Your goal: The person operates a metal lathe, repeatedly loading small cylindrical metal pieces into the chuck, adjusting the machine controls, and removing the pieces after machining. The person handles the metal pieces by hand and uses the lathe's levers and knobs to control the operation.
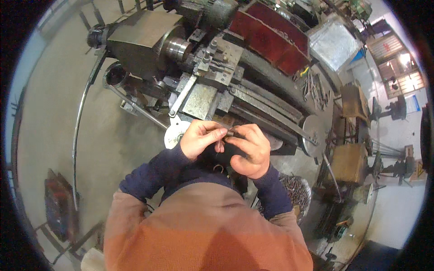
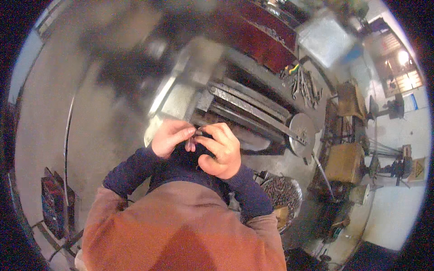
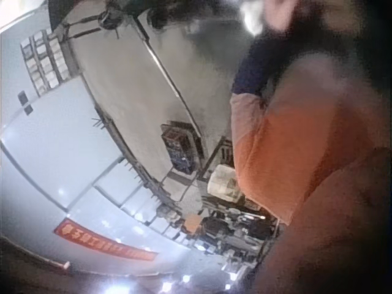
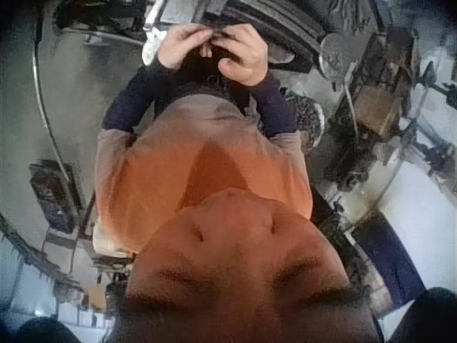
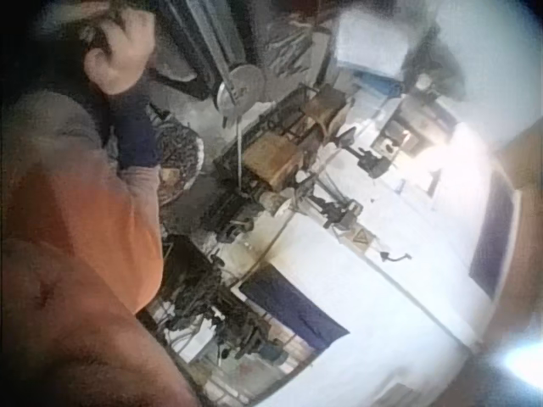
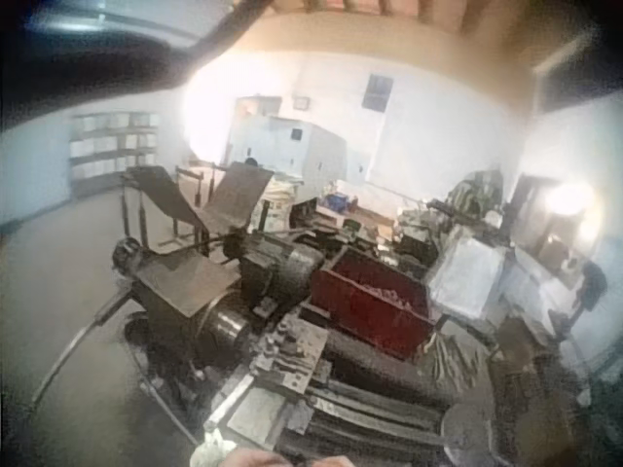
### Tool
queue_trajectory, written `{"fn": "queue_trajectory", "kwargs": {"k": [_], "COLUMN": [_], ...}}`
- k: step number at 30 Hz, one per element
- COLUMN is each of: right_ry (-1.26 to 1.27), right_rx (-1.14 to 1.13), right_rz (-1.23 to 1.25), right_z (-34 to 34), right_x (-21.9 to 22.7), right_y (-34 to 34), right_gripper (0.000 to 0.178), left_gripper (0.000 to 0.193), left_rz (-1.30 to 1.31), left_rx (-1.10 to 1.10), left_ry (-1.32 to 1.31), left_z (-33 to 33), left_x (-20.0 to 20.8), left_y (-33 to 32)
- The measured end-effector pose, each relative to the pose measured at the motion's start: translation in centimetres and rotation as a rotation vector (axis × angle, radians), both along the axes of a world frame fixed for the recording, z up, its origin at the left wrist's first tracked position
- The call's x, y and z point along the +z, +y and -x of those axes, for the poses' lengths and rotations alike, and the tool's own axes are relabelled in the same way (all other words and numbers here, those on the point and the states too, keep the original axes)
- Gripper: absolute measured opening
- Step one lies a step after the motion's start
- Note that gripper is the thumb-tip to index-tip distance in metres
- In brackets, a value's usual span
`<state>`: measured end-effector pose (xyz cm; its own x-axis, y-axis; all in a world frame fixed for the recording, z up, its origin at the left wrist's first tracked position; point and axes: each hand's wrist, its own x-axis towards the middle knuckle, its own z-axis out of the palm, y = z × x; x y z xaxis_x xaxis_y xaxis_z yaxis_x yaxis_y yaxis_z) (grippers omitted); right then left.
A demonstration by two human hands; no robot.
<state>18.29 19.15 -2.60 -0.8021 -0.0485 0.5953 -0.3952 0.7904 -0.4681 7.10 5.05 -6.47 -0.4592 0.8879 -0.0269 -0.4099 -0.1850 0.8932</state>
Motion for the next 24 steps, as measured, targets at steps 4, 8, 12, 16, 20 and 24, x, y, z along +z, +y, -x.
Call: {"fn": "queue_trajectory", "kwargs": {"k": [4,8,12,16,20,24], "right_ry": [-0.084,-0.141,-0.185,-0.172,-0.228,-0.070], "right_rx": [0.065,0.169,0.255,0.315,0.368,0.149], "right_rz": [-0.128,-0.156,-0.155,-0.141,-0.230,-0.484], "right_z": [1.8,4.5,7.3,10.0,13.2,20.3], "right_x": [1.4,2.2,2.3,2.0,2.6,1.6], "right_y": [-0.3,-1.0,-1.3,-1.6,-0.7,3.0], "right_gripper": [0.036,0.036,0.037,0.033,0.031,0.022], "left_gripper": [0.020,0.020,0.020,0.021,0.024,0.030], "left_rz": [0.115,0.189,0.177,0.189,0.171,0.365], "left_rx": [0.040,0.116,0.211,0.285,0.224,0.569], "left_ry": [0.167,0.223,0.267,0.206,0.339,0.791], "left_z": [1.7,3.5,5.0,6.2,9.6,14.5], "left_x": [1.1,2.2,2.0,1.6,1.5,2.6], "left_y": [-0.8,-2.1,-3.2,-4.0,-5.9,-12.9]}}
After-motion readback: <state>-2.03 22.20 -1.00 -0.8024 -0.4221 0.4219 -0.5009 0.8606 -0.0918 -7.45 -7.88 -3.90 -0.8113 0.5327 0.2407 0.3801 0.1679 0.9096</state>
